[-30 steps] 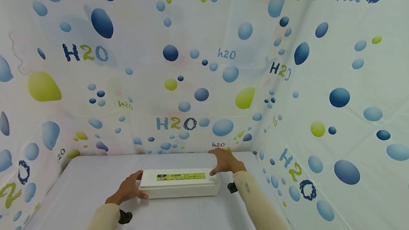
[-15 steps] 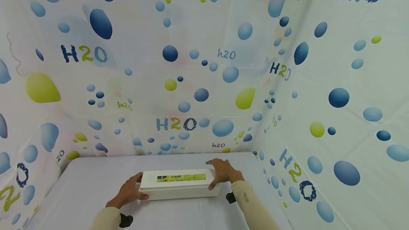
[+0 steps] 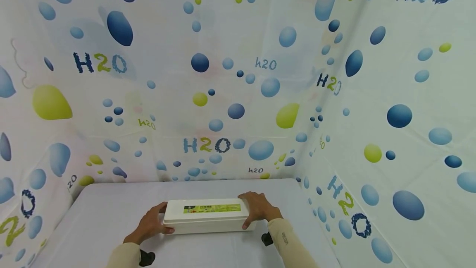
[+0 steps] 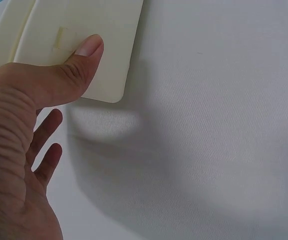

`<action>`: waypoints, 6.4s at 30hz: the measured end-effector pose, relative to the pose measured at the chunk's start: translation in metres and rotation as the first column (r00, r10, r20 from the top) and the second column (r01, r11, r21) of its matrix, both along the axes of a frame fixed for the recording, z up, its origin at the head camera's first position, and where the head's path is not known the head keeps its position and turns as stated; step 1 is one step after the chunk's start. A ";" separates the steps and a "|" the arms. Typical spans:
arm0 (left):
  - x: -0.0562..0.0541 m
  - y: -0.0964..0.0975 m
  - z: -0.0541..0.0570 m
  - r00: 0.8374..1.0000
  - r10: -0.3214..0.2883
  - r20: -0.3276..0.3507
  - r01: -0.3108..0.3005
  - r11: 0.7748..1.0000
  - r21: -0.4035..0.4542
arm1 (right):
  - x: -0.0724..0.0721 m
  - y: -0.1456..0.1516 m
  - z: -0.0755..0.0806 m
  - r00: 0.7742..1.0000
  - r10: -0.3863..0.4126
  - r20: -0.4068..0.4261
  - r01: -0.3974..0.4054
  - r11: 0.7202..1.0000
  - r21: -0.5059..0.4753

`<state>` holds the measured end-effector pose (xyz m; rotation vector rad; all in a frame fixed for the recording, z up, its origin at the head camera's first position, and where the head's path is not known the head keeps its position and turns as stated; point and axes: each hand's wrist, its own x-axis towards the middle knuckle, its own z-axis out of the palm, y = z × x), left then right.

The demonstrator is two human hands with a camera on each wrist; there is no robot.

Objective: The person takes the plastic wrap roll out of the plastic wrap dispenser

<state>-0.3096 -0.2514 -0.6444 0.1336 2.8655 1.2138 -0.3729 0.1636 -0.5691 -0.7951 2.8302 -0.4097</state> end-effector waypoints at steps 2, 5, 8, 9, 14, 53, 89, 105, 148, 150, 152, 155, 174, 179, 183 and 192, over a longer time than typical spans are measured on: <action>-0.001 0.000 -0.001 1.000 0.001 0.002 -0.001 1.000 0.000 | 0.001 0.000 0.000 1.000 -0.002 -0.003 0.002 1.000 -0.006; -0.001 0.001 -0.002 1.000 0.003 0.010 -0.004 1.000 0.015 | 0.001 -0.001 -0.002 1.000 -0.007 -0.005 0.007 1.000 0.000; 0.000 0.000 -0.005 1.000 0.003 0.014 -0.004 1.000 0.029 | 0.000 -0.002 -0.004 1.000 -0.013 -0.008 0.013 1.000 0.022; 0.001 0.000 -0.005 1.000 0.005 0.017 -0.006 0.999 0.035 | 0.000 -0.002 -0.004 1.000 -0.013 -0.008 0.013 0.999 0.029; 0.001 0.000 -0.005 0.999 0.011 0.031 -0.013 0.998 0.054 | 0.000 -0.006 -0.002 1.000 -0.011 -0.003 0.011 0.998 0.055; 0.005 0.008 -0.005 0.983 0.089 0.159 -0.124 0.967 0.224 | -0.002 -0.007 -0.001 1.000 -0.018 0.005 0.018 1.000 0.006; 0.004 0.008 -0.011 0.984 0.078 0.157 -0.115 0.964 0.239 | -0.008 -0.002 0.003 1.000 0.010 -0.014 -0.010 0.999 -0.041; 0.005 0.007 -0.008 0.979 0.082 0.186 -0.128 0.960 0.249 | -0.008 0.000 0.011 1.000 0.018 -0.022 -0.020 0.997 -0.075; 0.003 0.002 -0.016 0.984 0.065 0.166 -0.109 0.955 0.274 | -0.010 0.035 0.010 0.997 -0.063 -0.036 0.058 0.989 -0.139; 0.004 0.002 -0.017 0.983 0.070 0.170 -0.116 0.953 0.279 | -0.010 0.036 0.009 0.997 -0.064 -0.042 0.057 0.988 -0.141; 0.003 0.001 -0.019 0.981 0.078 0.179 -0.127 0.952 0.278 | -0.008 0.036 0.009 0.997 -0.061 -0.041 0.054 0.988 -0.145; 0.002 0.000 -0.020 0.980 0.081 0.183 -0.131 0.951 0.280 | -0.007 0.035 0.010 0.997 -0.060 -0.040 0.054 0.987 -0.148; 0.001 0.001 -0.020 0.982 0.060 0.180 -0.113 0.947 0.300 | -0.011 0.043 0.004 0.996 -0.083 -0.035 0.076 0.983 -0.168; 0.002 0.002 -0.018 0.984 0.059 0.169 -0.106 0.954 0.281 | -0.009 0.046 0.005 0.995 -0.079 -0.063 0.068 0.985 -0.159; 0.005 0.003 -0.013 0.985 0.055 0.164 -0.099 0.957 0.271 | -0.006 0.048 0.006 0.994 -0.093 -0.049 0.083 0.983 -0.166; 0.005 0.002 -0.016 0.987 0.055 0.152 -0.096 0.956 0.277 | -0.001 0.052 0.007 0.989 -0.137 -0.047 0.128 0.980 -0.154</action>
